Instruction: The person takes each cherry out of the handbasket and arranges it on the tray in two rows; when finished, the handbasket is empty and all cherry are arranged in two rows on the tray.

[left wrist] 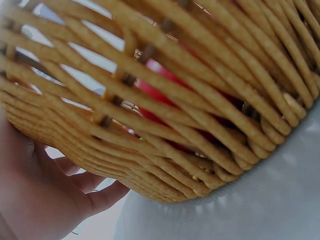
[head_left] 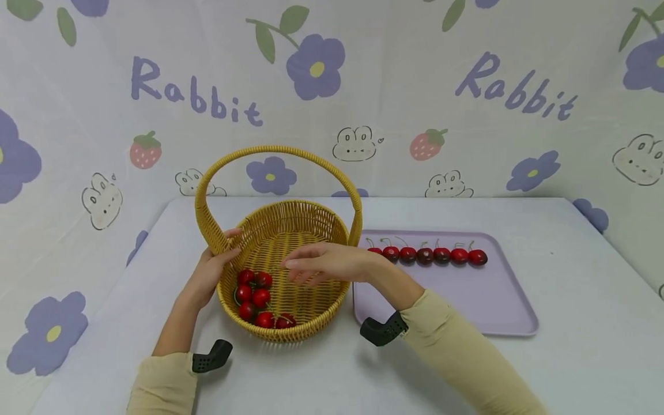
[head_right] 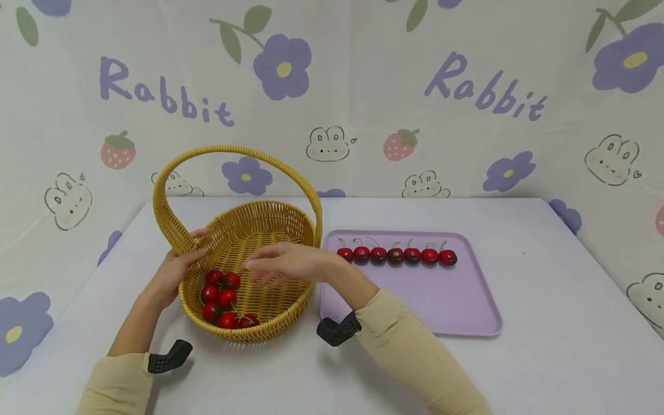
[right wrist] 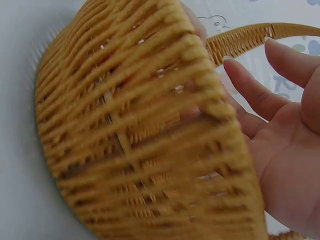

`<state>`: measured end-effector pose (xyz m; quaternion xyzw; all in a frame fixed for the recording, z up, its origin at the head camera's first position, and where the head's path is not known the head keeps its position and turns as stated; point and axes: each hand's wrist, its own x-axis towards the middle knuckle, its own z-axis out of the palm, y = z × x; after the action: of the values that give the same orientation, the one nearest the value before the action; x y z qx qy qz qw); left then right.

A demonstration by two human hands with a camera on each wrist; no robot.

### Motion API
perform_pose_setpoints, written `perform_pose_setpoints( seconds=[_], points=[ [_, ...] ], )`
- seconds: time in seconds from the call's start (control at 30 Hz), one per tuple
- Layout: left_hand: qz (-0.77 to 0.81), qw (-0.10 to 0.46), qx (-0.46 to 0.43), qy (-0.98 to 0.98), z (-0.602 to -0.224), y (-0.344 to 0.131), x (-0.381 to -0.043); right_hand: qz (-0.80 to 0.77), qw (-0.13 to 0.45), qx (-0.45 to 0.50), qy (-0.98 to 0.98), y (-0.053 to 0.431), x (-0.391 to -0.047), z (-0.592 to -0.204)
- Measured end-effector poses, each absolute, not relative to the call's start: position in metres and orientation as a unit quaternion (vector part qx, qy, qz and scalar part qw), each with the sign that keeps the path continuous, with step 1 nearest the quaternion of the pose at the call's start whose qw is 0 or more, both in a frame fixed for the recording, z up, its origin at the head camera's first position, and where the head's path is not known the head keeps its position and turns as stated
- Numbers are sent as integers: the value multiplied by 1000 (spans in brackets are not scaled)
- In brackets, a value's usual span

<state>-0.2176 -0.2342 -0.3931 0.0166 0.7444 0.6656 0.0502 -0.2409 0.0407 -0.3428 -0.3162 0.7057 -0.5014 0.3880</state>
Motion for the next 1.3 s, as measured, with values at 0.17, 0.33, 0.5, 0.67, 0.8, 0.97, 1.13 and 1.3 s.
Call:
perform_pose_setpoints(
  seconds=[0.17,0.33,0.5,0.67,0.8,0.97,1.13,1.3],
  points=[
    [665,50,12,745,-392,-234,-218,-483,405,-323,706,26,-242,-347],
    [666,50,12,744,-393,-233,-217,-447,423,-322,719,14,-239,-354],
    [670,46,16,740,-394,-233,-217,-404,429,-345,731,7,-235,-358],
    [671,43,10,740,-395,-232,-217,-354,431,-385,735,5,-237,-361],
    [671,41,9,740,-395,-232,-218,-335,437,-399,733,4,-237,-363],
    [671,42,8,740,-395,-232,-218,-308,433,-412,740,3,-236,-362],
    [672,43,5,740,-395,-231,-218,-278,427,-424,749,1,-235,-363],
    [672,42,7,739,-395,-232,-219,-261,420,-425,758,0,-234,-364]
  ],
)
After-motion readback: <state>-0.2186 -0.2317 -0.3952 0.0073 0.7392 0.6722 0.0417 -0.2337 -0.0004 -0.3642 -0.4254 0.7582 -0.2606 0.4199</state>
